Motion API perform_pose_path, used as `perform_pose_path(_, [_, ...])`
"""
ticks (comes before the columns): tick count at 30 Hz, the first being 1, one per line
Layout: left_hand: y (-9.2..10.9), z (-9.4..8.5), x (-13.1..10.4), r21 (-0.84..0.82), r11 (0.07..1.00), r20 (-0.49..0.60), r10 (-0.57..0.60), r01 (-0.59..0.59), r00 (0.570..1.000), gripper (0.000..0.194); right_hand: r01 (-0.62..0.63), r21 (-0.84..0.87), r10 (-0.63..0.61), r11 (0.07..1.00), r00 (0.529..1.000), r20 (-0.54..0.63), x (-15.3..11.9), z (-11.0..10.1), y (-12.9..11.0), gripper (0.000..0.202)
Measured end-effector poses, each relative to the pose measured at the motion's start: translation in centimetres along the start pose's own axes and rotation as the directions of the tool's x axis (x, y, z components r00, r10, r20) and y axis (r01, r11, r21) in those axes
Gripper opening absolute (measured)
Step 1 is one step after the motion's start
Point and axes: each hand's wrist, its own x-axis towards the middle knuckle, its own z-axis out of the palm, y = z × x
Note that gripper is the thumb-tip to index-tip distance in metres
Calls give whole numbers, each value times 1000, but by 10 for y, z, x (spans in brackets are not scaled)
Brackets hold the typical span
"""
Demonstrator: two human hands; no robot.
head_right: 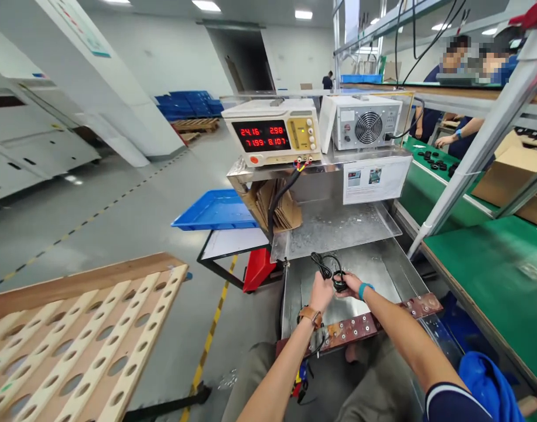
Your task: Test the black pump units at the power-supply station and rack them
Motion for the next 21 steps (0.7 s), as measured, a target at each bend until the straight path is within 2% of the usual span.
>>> perform_pose_path(3, [7,-4,3,193,950,35,244,-246,969,27,10,91,-12,996,1000,25,-1,0,-8,18])
perform_pose_path(5, [10,-7,2,279,897,110,325,-343,939,42,9,147,-15,989,999,38,-6,3,-12,15])
perform_pose_path(7, [14,-4,2,373,862,150,310,-344,939,53,-4,180,-10,984,997,77,-14,7,-15,20])
perform_pose_path(10, [17,6,3,522,815,112,226,-251,968,63,-33,223,-6,974,985,171,-26,14,-18,41])
perform_pose_path(13, [15,15,7,618,765,54,192,-184,980,56,-25,258,-33,966,976,215,-32,16,-21,58])
perform_pose_path(17, [8,17,15,602,756,56,280,-256,958,36,30,244,-69,969,986,154,-29,16,-23,69])
perform_pose_path(21, [4,19,17,524,799,17,336,-295,942,30,73,158,-79,985,996,31,-28,17,-22,73])
